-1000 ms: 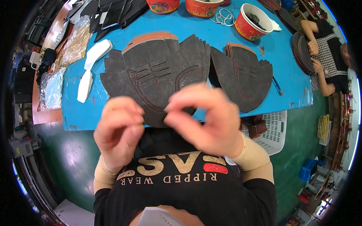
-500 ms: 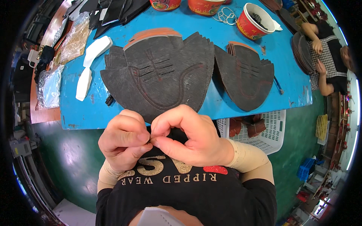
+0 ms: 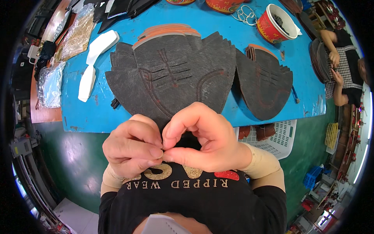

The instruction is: The person threads and assembles shoe upper components with plastic threading pieces by hand, using small snips to complete the assembly.

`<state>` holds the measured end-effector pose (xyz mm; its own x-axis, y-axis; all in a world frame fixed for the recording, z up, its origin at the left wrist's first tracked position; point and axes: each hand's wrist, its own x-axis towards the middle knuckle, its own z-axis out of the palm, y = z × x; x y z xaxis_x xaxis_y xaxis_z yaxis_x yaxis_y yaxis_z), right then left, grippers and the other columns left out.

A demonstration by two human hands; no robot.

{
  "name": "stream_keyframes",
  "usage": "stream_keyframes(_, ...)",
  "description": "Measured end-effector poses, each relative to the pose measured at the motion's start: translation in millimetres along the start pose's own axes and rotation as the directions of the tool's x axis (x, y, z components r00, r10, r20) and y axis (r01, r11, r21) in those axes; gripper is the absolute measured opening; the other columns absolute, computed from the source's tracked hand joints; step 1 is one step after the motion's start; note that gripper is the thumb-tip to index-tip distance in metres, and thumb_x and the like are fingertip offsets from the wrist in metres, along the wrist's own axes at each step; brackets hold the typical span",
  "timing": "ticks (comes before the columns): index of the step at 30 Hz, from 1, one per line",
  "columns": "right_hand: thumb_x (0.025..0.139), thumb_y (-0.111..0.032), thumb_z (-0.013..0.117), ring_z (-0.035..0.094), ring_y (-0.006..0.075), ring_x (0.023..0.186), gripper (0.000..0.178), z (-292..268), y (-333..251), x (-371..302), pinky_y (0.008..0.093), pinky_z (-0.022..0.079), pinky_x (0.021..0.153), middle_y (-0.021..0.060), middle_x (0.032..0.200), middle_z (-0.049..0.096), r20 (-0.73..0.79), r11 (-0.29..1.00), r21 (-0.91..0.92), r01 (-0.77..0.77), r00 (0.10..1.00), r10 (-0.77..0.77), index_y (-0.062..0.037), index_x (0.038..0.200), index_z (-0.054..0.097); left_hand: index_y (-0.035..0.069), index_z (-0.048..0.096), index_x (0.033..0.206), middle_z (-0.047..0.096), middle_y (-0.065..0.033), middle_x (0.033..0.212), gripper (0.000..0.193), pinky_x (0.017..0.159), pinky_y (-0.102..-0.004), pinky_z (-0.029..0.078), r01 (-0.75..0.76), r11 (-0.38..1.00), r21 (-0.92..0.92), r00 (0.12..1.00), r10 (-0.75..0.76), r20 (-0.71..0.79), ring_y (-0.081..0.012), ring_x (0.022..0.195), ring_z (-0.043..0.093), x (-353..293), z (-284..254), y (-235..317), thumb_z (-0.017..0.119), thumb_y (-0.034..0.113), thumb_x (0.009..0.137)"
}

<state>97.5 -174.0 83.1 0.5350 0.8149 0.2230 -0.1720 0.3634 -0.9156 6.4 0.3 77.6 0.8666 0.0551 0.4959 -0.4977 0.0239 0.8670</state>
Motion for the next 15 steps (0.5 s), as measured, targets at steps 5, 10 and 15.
stream_keyframes(5,0.08,0.008,0.068,0.059,0.0137,0.087,0.031,0.0,-12.7,3.5,0.0261,0.048,0.077,0.0108,0.095,0.06,0.057,0.949,0.176,-0.262,0.965,0.255,-0.0012,0.101,0.047,0.005,0.07,0.086,0.063,-0.0087,0.084,0.015,0.064,-0.0328,0.046,0.017,1.0,0.0,0.999,-0.017,0.028,-0.0218,0.073,0.058,2.6,-1.4,1.2,0.077,0.006,0.072)
stream_keyframes(10,0.085,0.007,0.064,0.058,0.0108,0.089,0.025,-2.3,-12.7,3.1,0.0248,0.048,0.078,0.0072,0.098,0.058,0.176,0.851,0.357,-0.386,0.922,0.344,-0.0009,0.103,0.048,0.003,0.07,0.086,0.063,-0.0088,0.085,0.016,0.064,-0.0313,0.048,-0.113,0.993,0.037,0.991,0.11,0.075,-0.0223,0.075,0.06,-1.2,-1.6,0.8,0.077,0.006,0.073)
stream_keyframes(15,0.084,0.008,0.063,0.059,0.0129,0.087,0.024,6.0,-6.2,2.9,0.0248,0.048,0.075,0.0099,0.094,0.059,-0.096,0.993,0.097,-0.07,0.992,0.08,-0.0013,0.1,0.048,0.003,0.069,0.091,0.062,-0.009,0.088,0.022,0.065,-0.0311,0.048,-0.099,0.971,0.218,0.995,0.102,-0.002,-0.0228,0.075,0.061,6.6,3.3,2.4,0.078,0.003,0.07)
